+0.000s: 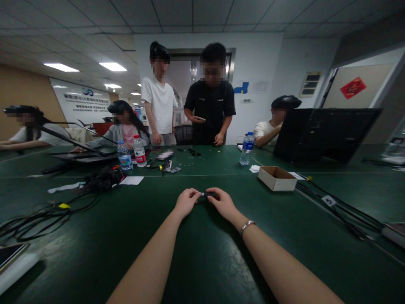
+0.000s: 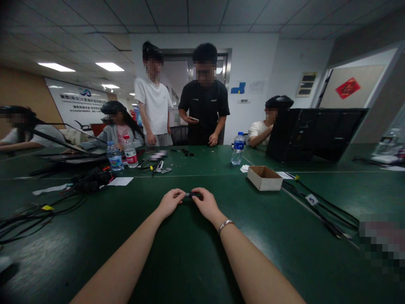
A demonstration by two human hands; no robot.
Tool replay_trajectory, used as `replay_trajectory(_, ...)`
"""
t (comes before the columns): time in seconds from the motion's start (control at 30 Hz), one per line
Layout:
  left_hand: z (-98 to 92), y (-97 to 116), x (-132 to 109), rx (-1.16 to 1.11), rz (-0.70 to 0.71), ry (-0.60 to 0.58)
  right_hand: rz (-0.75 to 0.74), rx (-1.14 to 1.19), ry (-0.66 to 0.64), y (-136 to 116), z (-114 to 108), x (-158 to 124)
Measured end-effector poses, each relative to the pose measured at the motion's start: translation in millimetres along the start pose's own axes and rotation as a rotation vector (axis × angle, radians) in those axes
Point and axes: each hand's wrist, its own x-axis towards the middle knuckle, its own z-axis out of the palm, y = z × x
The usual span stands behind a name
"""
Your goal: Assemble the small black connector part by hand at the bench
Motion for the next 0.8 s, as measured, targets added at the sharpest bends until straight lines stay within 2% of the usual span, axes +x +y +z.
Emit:
replay_trajectory(0.2,2.6,-5.4,2.4,-0.115,0.089,-0.022,0.004,0.002,0.010,1.3,0.8,0.8)
replay_trajectory(0.57,0.8,-2.7,-0.4,-0.093,0.124,-0.030,-0.004,-0.008,0.006,-0.8,0.0,0.2)
replay_trajectory(0.8,1.8,-2.1,0.0,-0.055,0.043,-0.027,0.011,0.008,0.002,-1.6,0.3,-0.3)
